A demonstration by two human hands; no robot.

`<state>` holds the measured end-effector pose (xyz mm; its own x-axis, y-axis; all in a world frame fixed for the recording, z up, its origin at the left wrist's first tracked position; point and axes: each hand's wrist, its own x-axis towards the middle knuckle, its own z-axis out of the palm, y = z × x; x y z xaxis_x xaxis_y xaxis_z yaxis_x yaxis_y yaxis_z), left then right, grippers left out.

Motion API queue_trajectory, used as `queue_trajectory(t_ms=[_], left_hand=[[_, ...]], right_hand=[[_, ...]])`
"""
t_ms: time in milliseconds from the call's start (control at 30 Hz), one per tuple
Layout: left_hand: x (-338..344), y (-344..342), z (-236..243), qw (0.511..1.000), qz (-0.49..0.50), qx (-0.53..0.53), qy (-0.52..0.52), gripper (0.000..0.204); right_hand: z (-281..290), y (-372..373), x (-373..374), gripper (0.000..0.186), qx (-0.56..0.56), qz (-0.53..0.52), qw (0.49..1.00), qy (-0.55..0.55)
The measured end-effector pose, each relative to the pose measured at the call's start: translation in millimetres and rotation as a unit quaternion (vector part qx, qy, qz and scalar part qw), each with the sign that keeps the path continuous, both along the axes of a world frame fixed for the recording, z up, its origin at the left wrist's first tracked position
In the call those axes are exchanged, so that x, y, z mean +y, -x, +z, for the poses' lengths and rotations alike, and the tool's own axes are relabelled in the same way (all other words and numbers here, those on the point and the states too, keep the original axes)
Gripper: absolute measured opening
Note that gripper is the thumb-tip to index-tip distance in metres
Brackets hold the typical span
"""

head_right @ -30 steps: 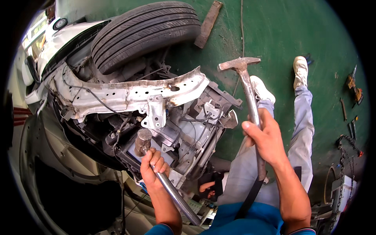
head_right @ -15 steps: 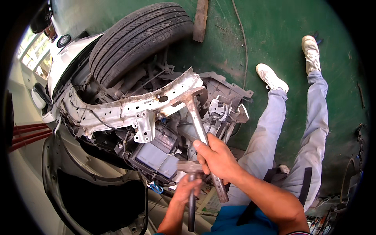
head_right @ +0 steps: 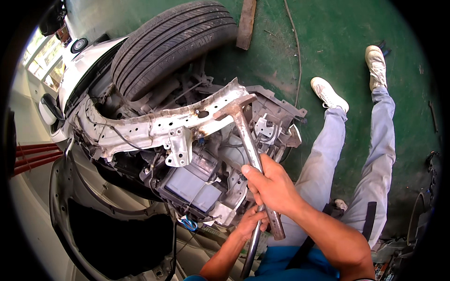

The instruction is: The person uses a hammer and a metal punch to repeatedly strike and pry at a damaged section of a car's front frame. They adjust the punch's position and strike it multiple times to separate or reshape the metal components.

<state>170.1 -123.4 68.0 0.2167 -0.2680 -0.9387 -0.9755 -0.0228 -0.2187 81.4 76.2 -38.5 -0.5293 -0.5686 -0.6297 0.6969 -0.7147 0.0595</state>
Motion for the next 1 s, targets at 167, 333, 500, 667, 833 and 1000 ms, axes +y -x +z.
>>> queue_trajectory(t_ms=[167,333,500,667,833,1000], left_hand=[[3.7,24.5,11.6,0.998,0.017,0.058,-0.029,0.012],[2.8,32.8,18.9,0.989,0.040,0.138,-0.045,0.011],[4.0,29.2,19.0,0.988,0.016,0.145,-0.055,0.010],[-7.9,-1.3,11.0,0.993,-0.009,0.104,-0.053,0.017],[-10.7,-27.6,9.4,0.989,-0.034,0.122,-0.071,0.017],[-13.9,-14.8,16.5,0.982,-0.050,0.150,-0.099,0.015]], right_hand=[[9.5,1.1,-8.6,0.020,0.011,0.023,0.999,0.030],[16.2,-0.8,-17.0,0.019,0.011,0.015,0.999,0.026],[28.1,-4.9,-21.0,0.023,0.004,-0.008,1.000,0.016],[45.9,-5.7,-24.6,0.021,-0.019,-0.022,0.999,0.014],[68.1,-3.8,-22.8,0.021,-0.023,0.007,1.000,0.012],[77.0,0.9,-18.5,0.024,-0.009,0.046,0.997,-0.054]])
